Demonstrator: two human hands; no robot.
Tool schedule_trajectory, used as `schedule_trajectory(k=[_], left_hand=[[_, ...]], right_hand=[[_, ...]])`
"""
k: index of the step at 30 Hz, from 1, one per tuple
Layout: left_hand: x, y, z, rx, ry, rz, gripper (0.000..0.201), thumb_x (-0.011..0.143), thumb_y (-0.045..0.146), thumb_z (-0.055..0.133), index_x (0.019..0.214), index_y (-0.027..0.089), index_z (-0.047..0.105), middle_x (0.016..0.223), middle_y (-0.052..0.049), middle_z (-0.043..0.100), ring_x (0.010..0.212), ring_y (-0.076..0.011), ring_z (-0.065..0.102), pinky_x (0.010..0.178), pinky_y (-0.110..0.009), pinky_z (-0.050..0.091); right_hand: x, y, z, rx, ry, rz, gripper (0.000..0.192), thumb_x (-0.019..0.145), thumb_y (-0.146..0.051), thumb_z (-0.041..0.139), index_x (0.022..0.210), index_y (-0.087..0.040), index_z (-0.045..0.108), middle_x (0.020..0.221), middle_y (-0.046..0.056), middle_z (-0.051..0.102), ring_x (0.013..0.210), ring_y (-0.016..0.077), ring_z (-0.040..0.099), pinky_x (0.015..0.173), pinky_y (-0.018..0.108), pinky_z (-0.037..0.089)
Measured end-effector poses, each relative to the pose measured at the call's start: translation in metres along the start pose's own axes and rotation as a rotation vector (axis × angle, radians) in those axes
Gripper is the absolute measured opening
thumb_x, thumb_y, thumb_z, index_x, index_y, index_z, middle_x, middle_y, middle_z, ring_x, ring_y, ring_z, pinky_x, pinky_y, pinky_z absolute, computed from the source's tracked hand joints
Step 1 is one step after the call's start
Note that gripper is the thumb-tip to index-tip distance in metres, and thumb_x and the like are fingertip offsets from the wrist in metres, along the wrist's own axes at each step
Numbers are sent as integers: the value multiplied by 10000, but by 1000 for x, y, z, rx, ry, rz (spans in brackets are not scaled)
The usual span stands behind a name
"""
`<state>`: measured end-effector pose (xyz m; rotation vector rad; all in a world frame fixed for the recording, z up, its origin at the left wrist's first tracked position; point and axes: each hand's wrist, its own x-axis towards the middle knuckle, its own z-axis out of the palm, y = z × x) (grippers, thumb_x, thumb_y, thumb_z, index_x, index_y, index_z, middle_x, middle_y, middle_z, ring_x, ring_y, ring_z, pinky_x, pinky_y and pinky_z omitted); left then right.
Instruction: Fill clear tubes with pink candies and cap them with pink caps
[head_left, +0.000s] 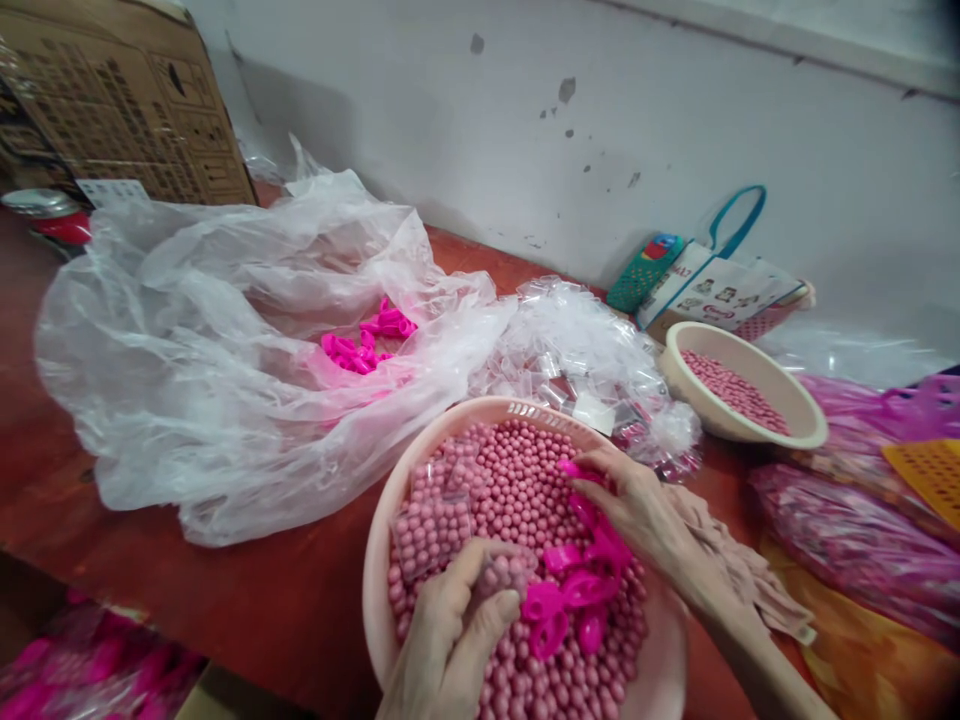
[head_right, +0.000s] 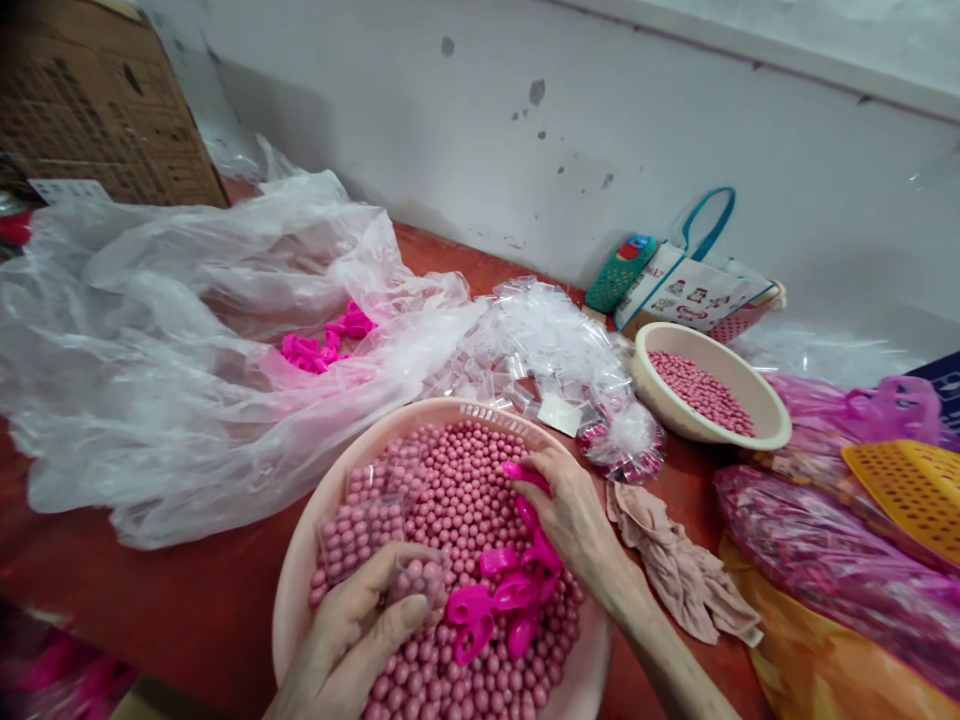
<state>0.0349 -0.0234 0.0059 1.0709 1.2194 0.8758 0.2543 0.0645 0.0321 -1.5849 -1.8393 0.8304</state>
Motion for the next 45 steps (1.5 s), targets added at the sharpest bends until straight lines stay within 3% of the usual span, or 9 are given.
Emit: schedule_trajectory(k=[5,10,15,20,24,29,32,39,45], left_hand=[[0,7,-1,16,-7,-15,320,836,366,562,1126,242,622,998,-48,704,976,-239,638,814,-286,525],[2,10,-2,46,-38,57,278,824,369,582,1047,222,660,910,-50,713,892,-232,653,817,-297,513],[2,4,-1,35,-39,67,331,829,376,564,1118,231,632,976,-54,708,923,-235,639,787,-284,518],[1,7,-2,38,-66,34,320,842,357,547,1131,245,625,990,-46,702,941,-232,630,788,-278,514],[1,12,-3,48,-95,36,311,833,342,560,1117,245,641,946,-45,710,924,-239,635,804,-292,513],[0,7,-1,59,-16,39,344,824,302,572,1157,245,637,1130,-54,678,1060,-265,599,912,-333,487],[-2,3,-2,36,1,49,402,824,283,578,1224,251,600,1246,-50,628,1161,-282,549,979,-367,453],[-2,3,-6,39,3,43,408,834,265,579,1242,252,591,1283,-48,609,1196,-282,534,1015,-397,438],[1,5,-7,92,-75,67,444,872,278,539,1314,303,509,1324,-25,568,1207,-261,512,1070,-440,358]], right_hand=[[-11,-23,-6,343,-56,139,268,885,-390,533,1050,-181,565,990,65,627,897,211,600,809,341,490],[-15,-22,0,533,-52,241,274,790,-398,680,913,-165,607,869,43,653,781,180,615,705,264,492],[-14,-11,-1,608,20,277,285,713,-374,762,825,-152,622,822,57,666,770,195,614,705,274,483],[-21,-24,-3,631,153,267,193,782,-320,724,895,-198,625,897,18,657,872,175,596,802,255,458],[-29,-45,6,751,231,264,324,780,-287,727,1072,-262,588,829,-22,642,690,109,582,646,179,475],[-41,-61,22,957,48,294,126,795,-249,692,879,-202,609,635,-16,598,530,102,561,517,182,478],[-48,-68,29,902,-46,294,134,782,-253,701,776,-199,578,597,-26,577,509,116,569,494,201,489],[-59,-77,21,674,5,336,144,760,-334,718,779,-198,677,783,14,613,476,110,580,459,219,503],[-59,-69,10,633,-125,429,129,754,-333,705,790,-208,700,532,-26,543,406,106,527,410,191,443]])
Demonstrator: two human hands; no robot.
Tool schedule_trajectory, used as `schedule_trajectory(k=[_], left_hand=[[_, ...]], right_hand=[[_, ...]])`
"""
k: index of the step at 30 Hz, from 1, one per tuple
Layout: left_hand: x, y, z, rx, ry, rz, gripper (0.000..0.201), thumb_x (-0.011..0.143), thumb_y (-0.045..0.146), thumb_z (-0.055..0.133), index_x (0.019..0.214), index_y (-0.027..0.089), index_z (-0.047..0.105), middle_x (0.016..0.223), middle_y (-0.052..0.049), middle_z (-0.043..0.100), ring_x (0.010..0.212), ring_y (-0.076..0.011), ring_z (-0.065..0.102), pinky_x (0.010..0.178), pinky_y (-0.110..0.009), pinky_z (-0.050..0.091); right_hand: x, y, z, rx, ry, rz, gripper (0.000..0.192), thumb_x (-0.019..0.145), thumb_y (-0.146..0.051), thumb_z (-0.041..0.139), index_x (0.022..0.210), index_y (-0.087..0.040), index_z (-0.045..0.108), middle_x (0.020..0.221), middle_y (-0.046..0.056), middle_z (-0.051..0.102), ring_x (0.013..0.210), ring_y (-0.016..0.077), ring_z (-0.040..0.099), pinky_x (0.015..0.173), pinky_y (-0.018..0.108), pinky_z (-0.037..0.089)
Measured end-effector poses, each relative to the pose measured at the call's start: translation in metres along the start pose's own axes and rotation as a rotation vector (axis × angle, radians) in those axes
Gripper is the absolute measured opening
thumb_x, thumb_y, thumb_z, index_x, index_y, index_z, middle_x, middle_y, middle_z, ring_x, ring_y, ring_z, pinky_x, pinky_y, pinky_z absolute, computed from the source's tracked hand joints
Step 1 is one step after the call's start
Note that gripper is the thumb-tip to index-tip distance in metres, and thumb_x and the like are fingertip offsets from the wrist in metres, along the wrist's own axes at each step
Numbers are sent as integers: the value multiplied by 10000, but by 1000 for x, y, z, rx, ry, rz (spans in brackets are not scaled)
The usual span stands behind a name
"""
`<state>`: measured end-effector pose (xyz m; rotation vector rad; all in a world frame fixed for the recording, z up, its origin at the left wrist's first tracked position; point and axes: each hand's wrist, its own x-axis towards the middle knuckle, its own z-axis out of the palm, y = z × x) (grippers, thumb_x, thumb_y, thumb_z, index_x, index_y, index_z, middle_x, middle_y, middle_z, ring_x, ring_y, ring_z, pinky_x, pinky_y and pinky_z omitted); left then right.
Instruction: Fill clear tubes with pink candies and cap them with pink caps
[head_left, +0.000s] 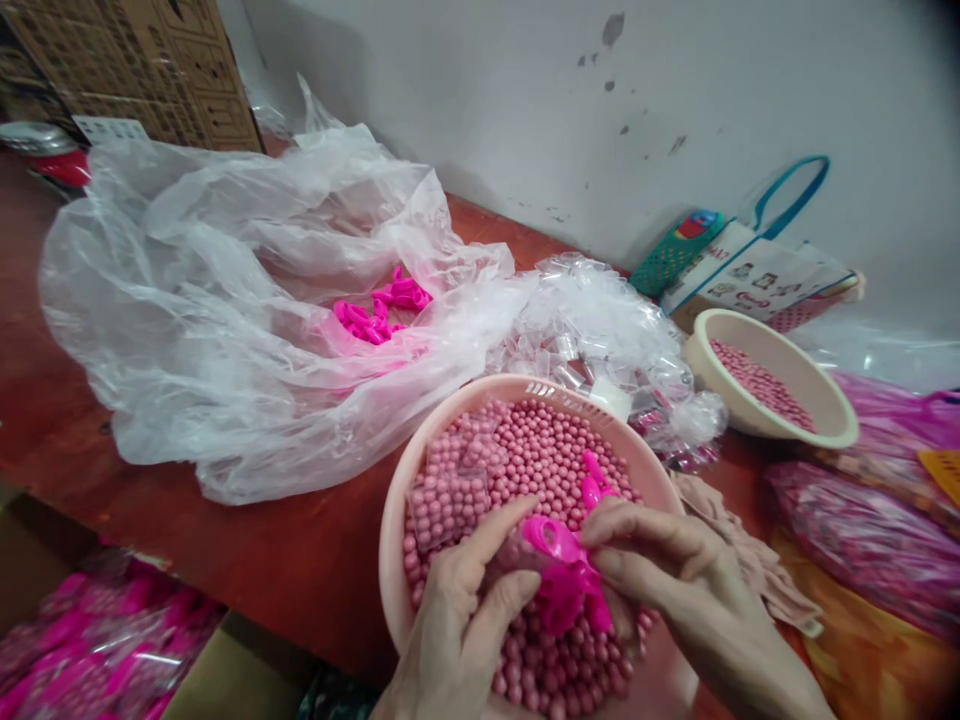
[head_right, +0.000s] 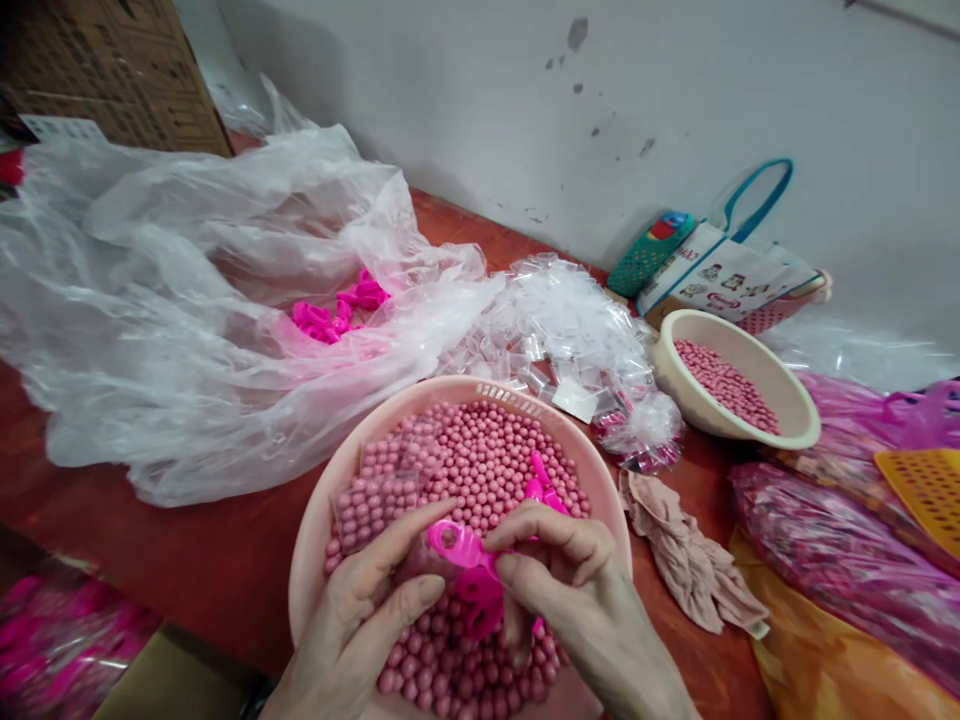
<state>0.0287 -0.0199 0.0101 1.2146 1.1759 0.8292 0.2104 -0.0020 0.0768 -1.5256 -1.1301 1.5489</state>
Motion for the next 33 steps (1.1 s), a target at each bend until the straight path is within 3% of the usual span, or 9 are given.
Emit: schedule_trajectory(k=[4,7,10,13,16,20,27,33], left_hand=[[0,3,0,-2,-50,-2,419,884,270,520,1301,313,520,1332,-17,560,1208,-251,509,1069,-437,360],[-1,4,0,-30,-42,-5,425,868,260,537,1291,297,539,1325,-24,569,1217,-260,507,1064,-411,373],[-3,4,1,-66,-32,-30,441,857,276,547,1298,282,537,1324,-34,571,1235,-272,491,1067,-404,371],[-6,4,3,-67,35,-94,446,850,323,560,1295,298,538,1320,-29,570,1258,-277,464,1092,-424,328],[-9,5,4,-48,108,-155,442,842,368,573,1280,322,546,1328,-21,556,1283,-284,431,1114,-453,278],[-7,10,3,-141,99,-149,480,867,352,544,1341,348,468,1383,2,508,1310,-268,407,1130,-462,231],[-6,13,0,-278,32,-105,403,882,340,528,1280,282,552,1344,-40,553,1255,-297,468,1054,-418,375],[-5,13,0,-294,33,-107,358,859,345,563,1208,275,603,1198,-40,639,1097,-272,577,960,-361,442]], right_hand=[[1,-6,-5,-142,-12,-55,89,775,-273,656,818,-252,731,525,-20,556,381,114,491,366,205,415],[2,-11,-8,-350,-20,-368,253,796,-156,576,891,-326,738,576,-15,600,463,142,542,445,230,462],[2,-13,-10,-546,-73,-631,414,832,-91,501,1053,-397,673,748,-12,654,671,171,620,567,246,500],[3,-9,-12,-700,-115,-650,414,876,-142,539,1204,-393,566,910,11,642,796,190,628,585,247,503],[9,2,-12,-799,-132,-696,421,850,-247,656,1240,-340,528,921,35,605,807,199,614,606,252,511],[20,18,-9,-918,-125,-832,332,936,-201,524,1263,-256,512,818,35,536,684,150,559,559,233,477],[21,20,-4,-1081,-84,-1016,211,984,-197,384,1056,-134,572,714,42,519,613,162,456,526,287,373],[16,18,-2,-1103,-75,-1097,246,967,-138,361,1163,-99,505,827,91,609,742,206,561,639,305,478]])
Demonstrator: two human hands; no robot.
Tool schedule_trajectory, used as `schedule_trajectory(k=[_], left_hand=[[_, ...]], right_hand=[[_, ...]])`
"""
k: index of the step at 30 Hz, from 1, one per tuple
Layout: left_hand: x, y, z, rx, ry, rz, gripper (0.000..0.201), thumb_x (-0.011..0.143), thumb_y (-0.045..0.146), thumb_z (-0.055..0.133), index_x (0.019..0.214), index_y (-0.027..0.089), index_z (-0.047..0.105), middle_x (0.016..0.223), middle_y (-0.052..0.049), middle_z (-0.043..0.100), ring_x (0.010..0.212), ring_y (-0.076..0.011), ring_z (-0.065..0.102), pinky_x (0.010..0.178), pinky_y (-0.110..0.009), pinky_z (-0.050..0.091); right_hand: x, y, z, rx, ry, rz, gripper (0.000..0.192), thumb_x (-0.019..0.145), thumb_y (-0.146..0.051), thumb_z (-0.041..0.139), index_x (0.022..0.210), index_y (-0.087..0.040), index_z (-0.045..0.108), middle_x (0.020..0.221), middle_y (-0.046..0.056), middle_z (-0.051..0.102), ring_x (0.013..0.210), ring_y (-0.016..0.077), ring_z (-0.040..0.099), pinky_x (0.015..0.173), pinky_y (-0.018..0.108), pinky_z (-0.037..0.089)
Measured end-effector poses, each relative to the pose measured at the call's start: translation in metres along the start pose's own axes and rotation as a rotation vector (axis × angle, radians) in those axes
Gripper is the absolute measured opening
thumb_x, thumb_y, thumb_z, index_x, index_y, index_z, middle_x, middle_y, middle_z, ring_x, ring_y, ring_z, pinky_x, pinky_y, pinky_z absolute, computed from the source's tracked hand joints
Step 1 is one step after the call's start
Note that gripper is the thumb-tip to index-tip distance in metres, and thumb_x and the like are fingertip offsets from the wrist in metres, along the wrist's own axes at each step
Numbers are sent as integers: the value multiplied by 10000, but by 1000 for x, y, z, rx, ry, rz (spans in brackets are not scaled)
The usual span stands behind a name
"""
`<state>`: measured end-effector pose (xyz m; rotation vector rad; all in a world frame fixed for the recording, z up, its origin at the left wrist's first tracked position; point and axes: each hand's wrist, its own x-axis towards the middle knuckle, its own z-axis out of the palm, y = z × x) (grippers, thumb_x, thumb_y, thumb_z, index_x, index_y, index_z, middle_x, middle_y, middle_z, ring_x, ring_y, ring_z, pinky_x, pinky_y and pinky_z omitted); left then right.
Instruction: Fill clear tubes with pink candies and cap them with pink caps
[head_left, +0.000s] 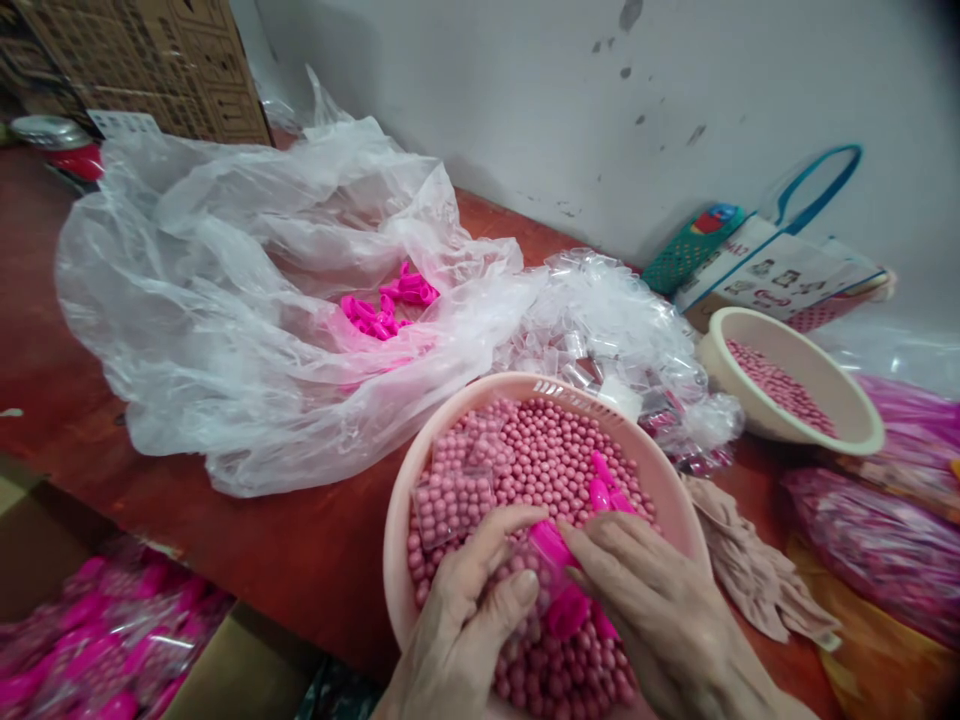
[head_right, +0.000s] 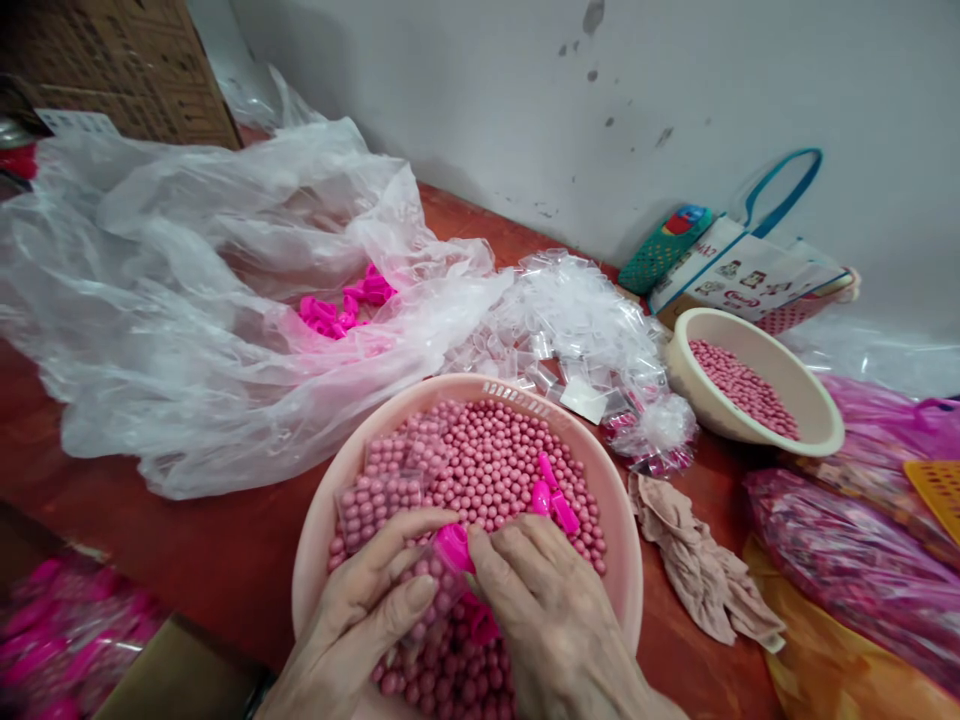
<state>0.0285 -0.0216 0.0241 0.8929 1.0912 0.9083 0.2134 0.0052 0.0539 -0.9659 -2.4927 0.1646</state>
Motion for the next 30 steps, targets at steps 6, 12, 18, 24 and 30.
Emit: schedule_trajectory(k=[6,12,18,24,30], left_hand=[[3,2,1,-142,-66,-42,311,850,363,584,1139,246,590,813,2,665,792,-171,618,754,-244,471],[3,7,6,-231,22,-57,424,861,370,572,1268,263,520,1133,-20,651,1065,-198,569,931,-255,414],[3,4,5,-193,-24,-10,447,850,374,581,1269,224,542,1111,-42,661,1068,-242,572,997,-334,387],[2,0,1,-120,-13,-19,420,850,360,582,1246,221,567,853,-11,661,829,-188,599,772,-255,470],[1,4,3,-166,25,-57,483,842,357,596,1300,224,520,1125,-54,653,1031,-242,583,928,-321,444]], right_hand=[[3,-8,4,-169,86,-74,319,955,-76,241,1132,-58,505,775,105,611,719,225,581,662,336,494],[14,-17,17,-360,165,-50,492,920,-432,431,1088,20,530,785,164,604,724,307,576,644,450,504],[16,-22,28,-349,255,-11,357,804,-300,525,986,4,569,798,178,607,757,305,596,624,413,522],[12,-15,27,-362,215,-131,383,669,-222,568,981,0,576,756,158,626,742,295,615,601,392,545],[16,-14,27,-322,242,-86,405,735,-285,578,1027,-5,558,825,173,654,766,286,639,661,381,559]])
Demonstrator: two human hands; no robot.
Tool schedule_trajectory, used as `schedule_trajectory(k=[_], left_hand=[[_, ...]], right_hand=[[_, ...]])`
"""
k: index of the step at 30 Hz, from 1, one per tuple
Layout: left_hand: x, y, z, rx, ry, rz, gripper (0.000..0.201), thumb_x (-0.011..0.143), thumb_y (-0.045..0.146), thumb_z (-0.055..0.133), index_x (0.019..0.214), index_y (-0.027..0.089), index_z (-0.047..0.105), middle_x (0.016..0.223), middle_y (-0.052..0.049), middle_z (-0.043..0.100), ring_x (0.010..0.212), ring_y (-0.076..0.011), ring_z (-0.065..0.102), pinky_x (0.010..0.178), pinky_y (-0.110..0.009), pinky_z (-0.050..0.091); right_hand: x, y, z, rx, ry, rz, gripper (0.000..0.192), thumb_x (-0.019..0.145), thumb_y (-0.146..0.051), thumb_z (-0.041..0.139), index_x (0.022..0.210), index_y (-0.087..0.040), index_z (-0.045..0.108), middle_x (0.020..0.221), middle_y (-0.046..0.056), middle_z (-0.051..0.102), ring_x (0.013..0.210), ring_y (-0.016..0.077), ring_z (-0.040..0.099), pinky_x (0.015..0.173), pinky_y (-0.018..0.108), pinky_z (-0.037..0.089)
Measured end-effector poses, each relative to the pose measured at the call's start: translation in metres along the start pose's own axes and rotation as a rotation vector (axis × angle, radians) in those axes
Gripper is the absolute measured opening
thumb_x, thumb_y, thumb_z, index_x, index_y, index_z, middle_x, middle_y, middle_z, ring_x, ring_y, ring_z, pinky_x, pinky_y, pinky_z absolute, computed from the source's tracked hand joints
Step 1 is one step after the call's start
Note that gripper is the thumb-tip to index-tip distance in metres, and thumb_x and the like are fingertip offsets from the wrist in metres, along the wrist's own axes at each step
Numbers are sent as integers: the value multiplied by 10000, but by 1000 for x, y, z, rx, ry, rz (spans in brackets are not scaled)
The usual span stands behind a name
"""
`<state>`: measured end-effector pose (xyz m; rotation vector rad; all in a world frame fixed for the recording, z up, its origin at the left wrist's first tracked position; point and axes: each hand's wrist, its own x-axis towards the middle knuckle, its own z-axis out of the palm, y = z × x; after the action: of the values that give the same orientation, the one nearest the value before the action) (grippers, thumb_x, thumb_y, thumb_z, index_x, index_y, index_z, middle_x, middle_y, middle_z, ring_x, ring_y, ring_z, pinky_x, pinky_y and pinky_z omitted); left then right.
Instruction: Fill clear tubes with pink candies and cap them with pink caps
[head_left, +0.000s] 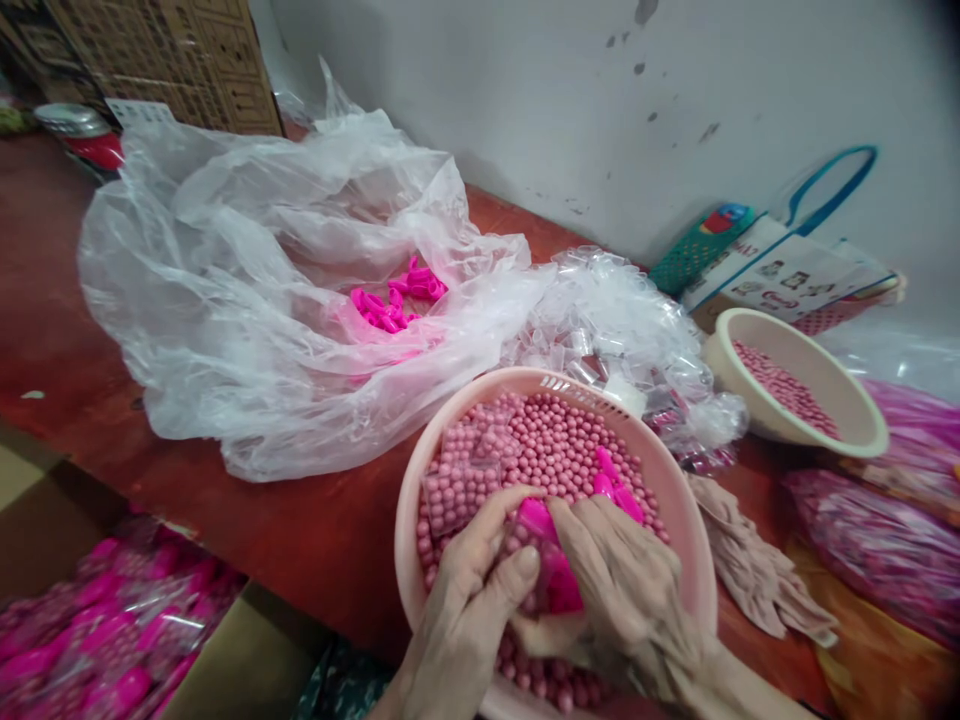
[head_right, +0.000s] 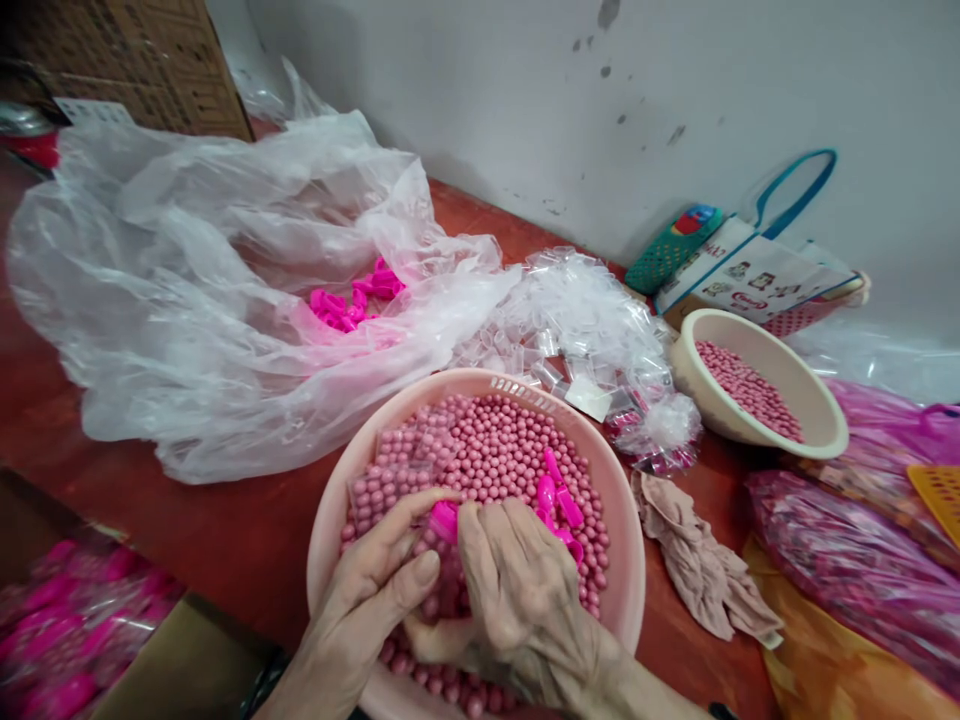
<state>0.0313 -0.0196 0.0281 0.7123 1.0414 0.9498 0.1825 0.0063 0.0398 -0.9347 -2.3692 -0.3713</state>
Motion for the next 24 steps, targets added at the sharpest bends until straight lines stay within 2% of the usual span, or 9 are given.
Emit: schedule_trajectory(k=[4,6,8,14,17,19,22,24], left_hand=[[1,2,1,42,43,-29,499,842,379,599,1312,236,516,1262,-53,592,1215,-259,482,1068,-350,321],[1,1,1,117,62,-52,463,829,397,611,1263,240,575,1279,-56,586,1293,-285,397,1109,-383,252],[0,-2,1,151,37,-69,431,818,411,620,1218,249,618,1254,-57,611,1287,-307,404,1102,-411,264],[-6,-13,0,173,191,-79,475,773,438,664,1204,241,633,1225,-70,623,1225,-321,464,1067,-425,308],[-9,-12,0,272,157,-6,412,795,423,637,1179,276,654,1080,-55,675,1126,-315,524,995,-383,365],[-10,-10,0,336,129,39,361,816,396,610,1156,291,669,1007,-46,689,1048,-293,557,925,-342,402],[-9,-6,1,381,111,70,339,824,367,599,1141,281,678,968,-44,698,978,-275,580,878,-321,425],[-7,-4,1,332,103,43,381,820,371,604,1181,262,653,1007,-48,697,1007,-280,578,899,-330,435]], right_hand=[[3,-5,-6,60,-166,200,471,808,-343,464,1148,-19,490,975,208,659,865,293,661,671,377,579],[3,-5,-9,99,-252,235,480,808,-322,435,1189,-31,458,1010,198,657,879,276,667,660,353,585],[1,-4,-10,164,-280,260,475,775,-289,458,1193,-66,451,978,165,664,824,255,676,623,330,585],[-10,1,-3,214,-140,163,625,759,-215,596,1321,-77,361,830,103,642,697,238,645,582,329,565],[-13,-3,-1,207,-132,103,612,790,-181,565,1342,-55,334,786,93,632,676,229,638,613,319,565],[-14,-7,0,169,-121,85,594,797,-190,548,1327,-18,345,789,121,633,718,260,644,633,344,569],[-13,-9,-2,156,-80,98,575,808,-215,530,1318,-7,365,792,144,639,760,289,650,607,354,572],[-11,-4,-8,238,-139,142,550,854,-284,541,1327,-51,384,842,141,649,785,282,657,601,341,579]])
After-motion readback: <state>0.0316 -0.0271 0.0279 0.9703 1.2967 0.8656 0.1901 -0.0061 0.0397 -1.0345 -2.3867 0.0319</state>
